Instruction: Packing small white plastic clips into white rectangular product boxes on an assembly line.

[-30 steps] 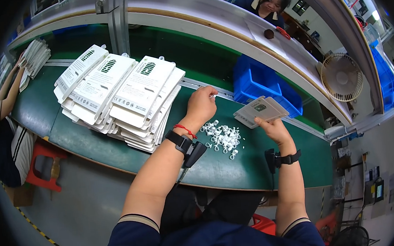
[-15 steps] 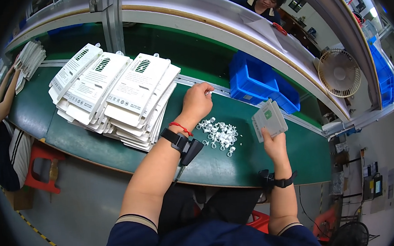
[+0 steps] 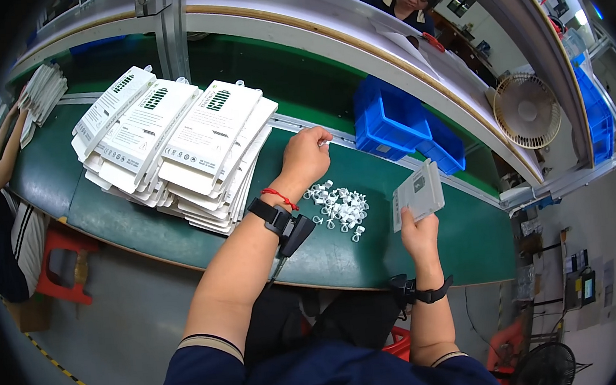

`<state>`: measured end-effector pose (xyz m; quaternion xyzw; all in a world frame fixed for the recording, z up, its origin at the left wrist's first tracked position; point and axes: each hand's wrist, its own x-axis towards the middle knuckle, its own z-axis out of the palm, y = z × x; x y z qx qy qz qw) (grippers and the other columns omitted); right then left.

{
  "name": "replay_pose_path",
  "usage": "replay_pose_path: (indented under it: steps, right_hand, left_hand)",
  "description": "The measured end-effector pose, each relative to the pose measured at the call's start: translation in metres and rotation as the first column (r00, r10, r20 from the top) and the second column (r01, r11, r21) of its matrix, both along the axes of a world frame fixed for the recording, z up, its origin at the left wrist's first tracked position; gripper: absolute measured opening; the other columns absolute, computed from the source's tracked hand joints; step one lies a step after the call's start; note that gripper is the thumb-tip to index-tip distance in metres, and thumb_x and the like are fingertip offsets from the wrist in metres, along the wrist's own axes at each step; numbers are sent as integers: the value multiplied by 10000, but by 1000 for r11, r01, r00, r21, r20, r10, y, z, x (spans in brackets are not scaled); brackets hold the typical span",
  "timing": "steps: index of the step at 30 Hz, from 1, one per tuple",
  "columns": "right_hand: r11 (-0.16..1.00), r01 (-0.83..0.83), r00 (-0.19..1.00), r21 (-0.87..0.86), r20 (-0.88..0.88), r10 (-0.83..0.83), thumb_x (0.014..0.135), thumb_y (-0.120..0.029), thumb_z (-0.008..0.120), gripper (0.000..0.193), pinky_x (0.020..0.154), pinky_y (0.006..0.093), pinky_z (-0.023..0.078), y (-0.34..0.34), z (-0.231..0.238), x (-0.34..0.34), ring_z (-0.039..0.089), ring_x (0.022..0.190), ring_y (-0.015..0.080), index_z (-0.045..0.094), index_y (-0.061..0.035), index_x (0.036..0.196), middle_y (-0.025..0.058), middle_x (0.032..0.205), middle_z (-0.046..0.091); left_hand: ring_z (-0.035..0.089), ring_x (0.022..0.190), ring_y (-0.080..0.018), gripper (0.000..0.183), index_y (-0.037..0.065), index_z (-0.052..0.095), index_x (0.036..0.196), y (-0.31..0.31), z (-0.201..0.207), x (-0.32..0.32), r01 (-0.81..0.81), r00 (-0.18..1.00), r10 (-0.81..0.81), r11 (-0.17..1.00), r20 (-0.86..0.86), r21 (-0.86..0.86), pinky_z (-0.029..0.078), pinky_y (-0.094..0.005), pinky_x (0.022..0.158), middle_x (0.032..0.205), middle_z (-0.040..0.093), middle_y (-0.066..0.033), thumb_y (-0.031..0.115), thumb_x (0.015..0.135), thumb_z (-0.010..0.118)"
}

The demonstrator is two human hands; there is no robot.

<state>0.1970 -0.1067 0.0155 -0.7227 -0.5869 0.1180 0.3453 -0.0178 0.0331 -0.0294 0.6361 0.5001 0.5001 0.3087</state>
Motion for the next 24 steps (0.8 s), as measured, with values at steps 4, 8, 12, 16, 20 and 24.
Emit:
replay_pose_path:
  steps: [4,8,12,16,20,24]
  right_hand:
    - [989,-132,979,73,-147,141,846,-78,571,240,773,354,499,-4,-10,-7,663,897,281,609,86,1018,220,939,666]
    - [976,-178,769,128,-601,220,896,-103,584,299,843,317,468,6,3,-7,603,982,201,568,80,1130,150,1088,634]
    - [933,-359,597,35,-760,258,943,-207,553,360,855,306,470,20,23,3,594,987,180,556,77,1163,137,1108,623]
    - [877,-472,549,-88,-808,214,943,-217,553,368,836,307,490,38,24,1,615,948,183,561,83,1156,130,1079,636]
    - [793,-596,545,-123,-788,287,908,-179,600,346,852,316,482,47,22,-12,608,961,183,579,61,1157,117,1069,644]
    - [799,-595,553,-86,-765,330,916,-205,587,364,856,313,474,62,18,-20,593,981,176,557,39,1185,107,1105,621]
  left_hand:
    - [611,674,-205,143,29,659,938,0,0,1,9,1000,-8,999,-11,44,501,-317,670,896,651,-121,13,800,626]
    - [618,838,-329,113,49,655,897,-2,4,1,62,997,-62,998,35,14,498,-393,751,898,637,-148,24,797,609]
    - [612,696,-126,112,24,646,944,-5,16,2,256,945,-238,965,225,-52,492,-276,645,880,653,-51,41,836,620]
    - [605,904,-122,152,29,617,1027,-12,31,-3,676,586,-523,737,620,-17,498,-240,714,980,635,-43,85,889,591]
    - [591,812,-100,125,5,604,1001,-9,24,-2,676,590,-502,736,633,-46,507,-222,620,940,632,-56,54,888,579]
    - [572,711,-82,119,-12,598,995,-9,18,-1,608,689,-463,788,558,-97,490,-216,572,891,629,-49,44,891,580]
